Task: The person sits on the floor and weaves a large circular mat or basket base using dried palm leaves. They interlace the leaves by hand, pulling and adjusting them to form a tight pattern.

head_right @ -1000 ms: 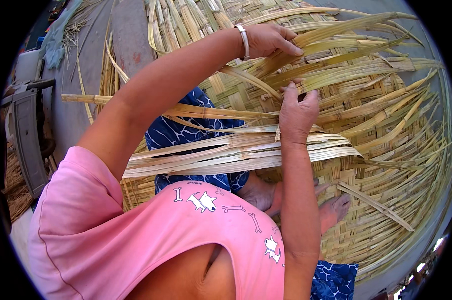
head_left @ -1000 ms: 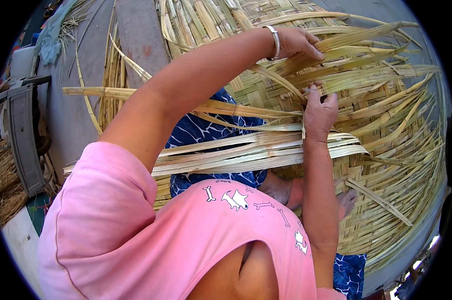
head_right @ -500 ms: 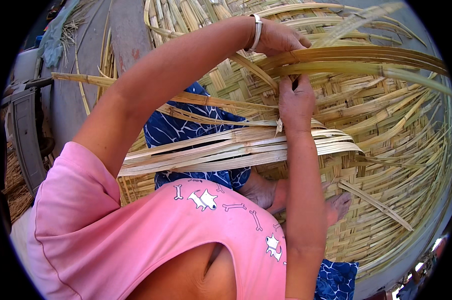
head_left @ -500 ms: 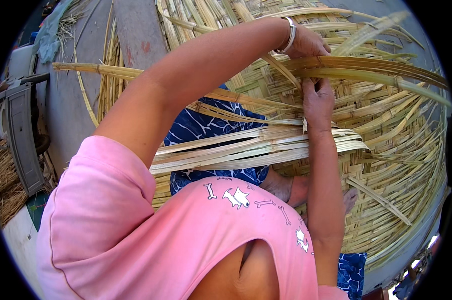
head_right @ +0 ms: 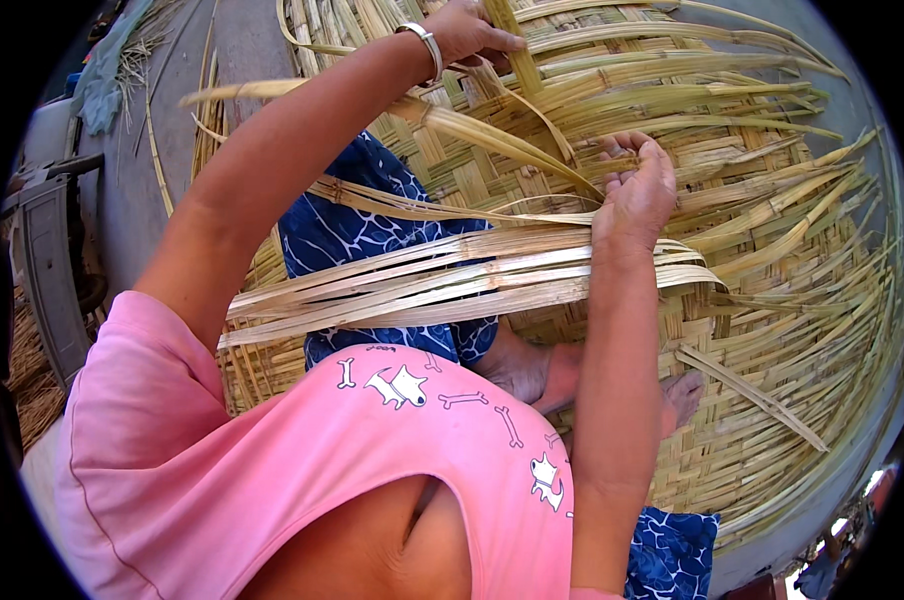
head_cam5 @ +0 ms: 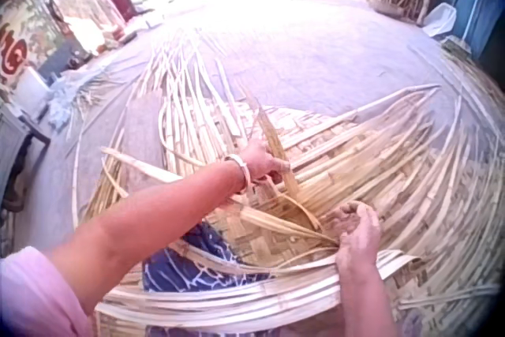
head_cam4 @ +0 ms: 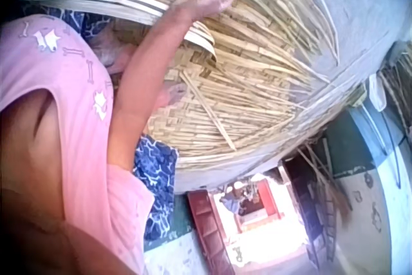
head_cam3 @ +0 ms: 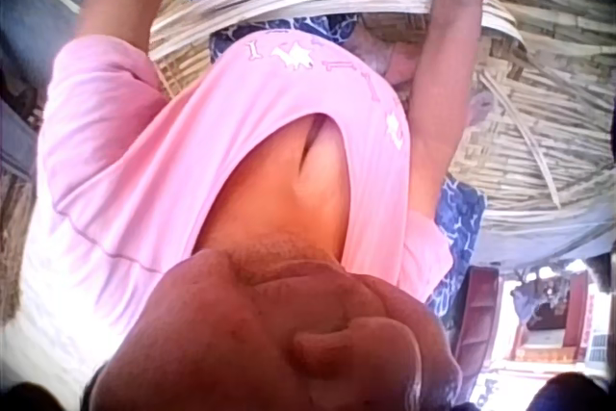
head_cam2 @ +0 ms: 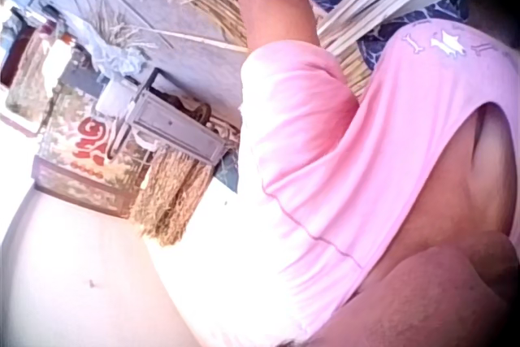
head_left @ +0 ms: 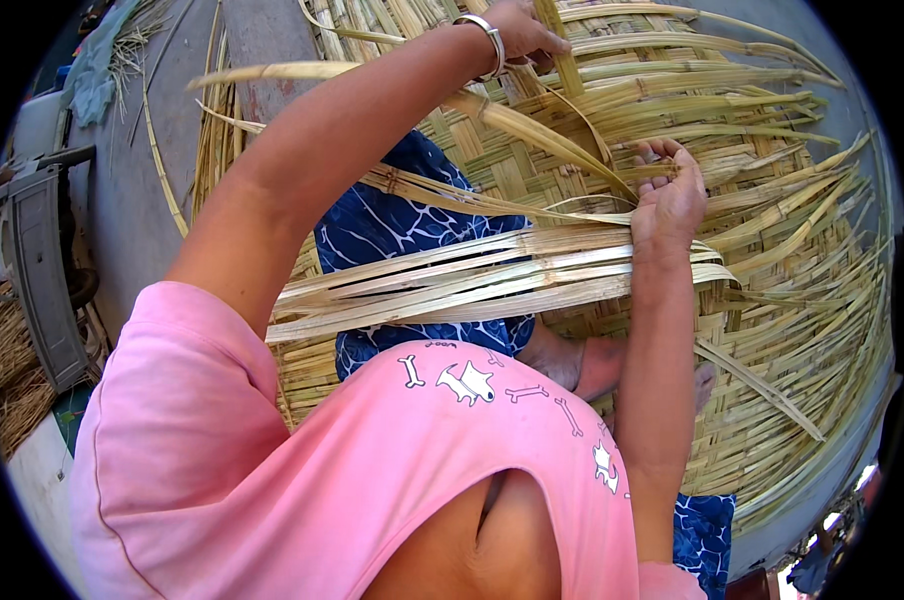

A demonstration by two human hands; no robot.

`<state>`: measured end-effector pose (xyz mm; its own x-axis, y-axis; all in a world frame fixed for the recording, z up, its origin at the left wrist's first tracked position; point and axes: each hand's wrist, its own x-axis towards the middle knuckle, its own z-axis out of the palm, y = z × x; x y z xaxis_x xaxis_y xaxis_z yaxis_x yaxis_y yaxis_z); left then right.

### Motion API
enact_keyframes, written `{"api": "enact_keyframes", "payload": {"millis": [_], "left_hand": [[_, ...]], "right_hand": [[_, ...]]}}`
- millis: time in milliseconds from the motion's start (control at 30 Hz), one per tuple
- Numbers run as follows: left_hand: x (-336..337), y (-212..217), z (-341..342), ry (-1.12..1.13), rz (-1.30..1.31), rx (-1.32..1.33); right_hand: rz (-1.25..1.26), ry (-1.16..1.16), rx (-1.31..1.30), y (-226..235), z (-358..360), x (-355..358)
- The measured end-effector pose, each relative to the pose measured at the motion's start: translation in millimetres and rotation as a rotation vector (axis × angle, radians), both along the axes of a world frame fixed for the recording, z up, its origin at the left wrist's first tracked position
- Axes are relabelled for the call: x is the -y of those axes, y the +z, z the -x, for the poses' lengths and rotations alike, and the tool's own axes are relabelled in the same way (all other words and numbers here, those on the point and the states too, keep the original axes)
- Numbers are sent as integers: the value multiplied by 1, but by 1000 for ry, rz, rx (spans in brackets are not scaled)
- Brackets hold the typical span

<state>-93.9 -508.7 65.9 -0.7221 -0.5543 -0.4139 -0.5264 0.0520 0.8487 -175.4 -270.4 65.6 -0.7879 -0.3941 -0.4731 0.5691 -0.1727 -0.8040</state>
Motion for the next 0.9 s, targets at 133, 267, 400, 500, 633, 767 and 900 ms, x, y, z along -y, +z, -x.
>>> {"api": "enact_keyframes", "payload": {"millis": [133, 267, 400, 500, 633, 767, 900], "left_hand": [[-4, -20, -10, 44, 146, 32], [4, -29, -12, -48, 357, 78], [8, -1, -11, -358, 566, 349], [-7, 38, -12, -580, 885, 379], [-25, 46, -26, -513, 1355, -162], [-48, 25, -17, -400, 737, 192], [-45, 13, -11, -55, 51, 160]], "right_hand": [[-42, -55, 31, -3, 3, -3], [-41, -44, 90, 4, -1, -3], [-2, -43, 96, 5, -3, -6], [-53, -5, -5, 2, -6, -7], [-118, 97, -163, 2, -11, -5], [-198, 154, -208, -1, -5, -5], [-178, 145, -127, 1, -2, -3]]}}
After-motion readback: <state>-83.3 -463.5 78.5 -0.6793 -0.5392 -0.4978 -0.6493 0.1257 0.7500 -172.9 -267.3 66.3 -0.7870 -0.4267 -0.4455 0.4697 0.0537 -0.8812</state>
